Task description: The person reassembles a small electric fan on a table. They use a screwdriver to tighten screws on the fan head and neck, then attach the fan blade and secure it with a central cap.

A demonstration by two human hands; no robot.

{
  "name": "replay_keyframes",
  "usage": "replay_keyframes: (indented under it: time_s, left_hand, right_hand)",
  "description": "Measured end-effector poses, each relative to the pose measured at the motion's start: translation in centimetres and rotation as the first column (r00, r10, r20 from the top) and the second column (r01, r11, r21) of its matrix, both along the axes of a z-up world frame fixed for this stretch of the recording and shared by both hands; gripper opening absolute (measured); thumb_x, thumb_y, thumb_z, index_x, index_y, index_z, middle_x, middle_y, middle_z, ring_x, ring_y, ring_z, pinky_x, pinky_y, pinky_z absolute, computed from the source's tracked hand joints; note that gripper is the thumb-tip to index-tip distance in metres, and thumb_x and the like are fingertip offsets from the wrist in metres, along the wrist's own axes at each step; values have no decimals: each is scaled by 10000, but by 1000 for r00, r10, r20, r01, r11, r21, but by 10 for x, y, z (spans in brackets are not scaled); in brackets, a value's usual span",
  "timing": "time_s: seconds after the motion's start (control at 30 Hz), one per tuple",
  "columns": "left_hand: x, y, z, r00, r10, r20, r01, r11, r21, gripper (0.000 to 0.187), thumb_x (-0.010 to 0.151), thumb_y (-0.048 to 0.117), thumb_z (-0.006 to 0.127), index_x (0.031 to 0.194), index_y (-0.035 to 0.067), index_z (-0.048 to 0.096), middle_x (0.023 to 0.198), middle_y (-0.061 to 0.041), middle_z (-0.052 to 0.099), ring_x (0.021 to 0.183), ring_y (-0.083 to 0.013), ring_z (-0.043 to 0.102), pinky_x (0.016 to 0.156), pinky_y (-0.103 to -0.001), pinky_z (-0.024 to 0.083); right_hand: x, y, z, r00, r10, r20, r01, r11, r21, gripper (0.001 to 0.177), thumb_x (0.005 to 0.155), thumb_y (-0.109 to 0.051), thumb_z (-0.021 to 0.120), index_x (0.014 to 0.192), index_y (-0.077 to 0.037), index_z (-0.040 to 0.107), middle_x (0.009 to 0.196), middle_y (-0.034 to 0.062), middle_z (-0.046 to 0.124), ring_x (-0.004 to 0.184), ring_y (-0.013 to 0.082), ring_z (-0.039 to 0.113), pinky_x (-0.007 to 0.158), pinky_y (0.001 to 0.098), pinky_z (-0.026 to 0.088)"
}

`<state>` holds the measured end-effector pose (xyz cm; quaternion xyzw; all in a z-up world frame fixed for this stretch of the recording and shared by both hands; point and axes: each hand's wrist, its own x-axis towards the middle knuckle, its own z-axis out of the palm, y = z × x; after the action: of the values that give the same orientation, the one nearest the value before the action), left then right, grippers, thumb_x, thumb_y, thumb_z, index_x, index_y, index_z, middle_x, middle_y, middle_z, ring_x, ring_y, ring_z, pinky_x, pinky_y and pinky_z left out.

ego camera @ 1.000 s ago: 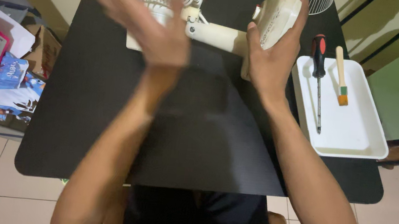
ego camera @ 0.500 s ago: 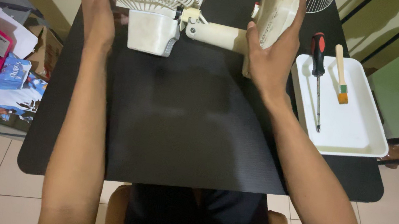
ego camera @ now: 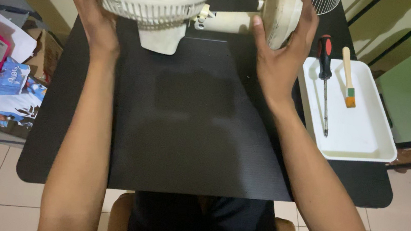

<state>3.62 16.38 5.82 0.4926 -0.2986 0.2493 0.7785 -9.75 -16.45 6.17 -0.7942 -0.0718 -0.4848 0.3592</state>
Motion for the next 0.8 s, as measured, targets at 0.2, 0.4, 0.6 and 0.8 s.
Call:
replay_keyframes:
  time_s: [0.2,0.4,0.6,0.8]
  left_hand:
    - [9,-6,-18,984,111,137,-115,993,17,464,966,185,654,1267,72,319,1159,-57,273,1091,-164,340,1065,-253,260]
    - [6,-19,-22,973,192,128,-189,981,-38,475,786,93,586,1196,41,351,1115,-78,266,1063,-211,315,1047,-234,183]
    - [-3,-26,-14,991,103,85,-99,993,-57,555,695,84,557,1205,60,337,1097,-70,249,1063,-212,305,1053,-243,199]
    - [-9,-32,-16,990,134,51,-133,991,-9,658,604,69,540,1234,49,350,1107,-67,255,1096,-221,317,1056,-207,159]
  right_hand:
    - [1,1,-5,982,191,16,-191,972,139,857,1056,-35,867,1642,-227,271,1681,124,379,1552,257,448,1325,406,413]
    - [7,-2,-10,987,159,6,-157,964,214,880,1009,-1,861,1638,-222,285,1667,95,408,1534,253,480,1307,393,442]
    - [11,-6,-16,999,45,-16,-41,979,198,836,987,32,861,1597,-172,327,1640,92,392,1594,290,409,1361,441,349]
    - [13,-10,-17,1000,-1,5,0,977,212,863,950,59,874,1537,-146,275,1540,102,388,1500,287,407,1323,446,325]
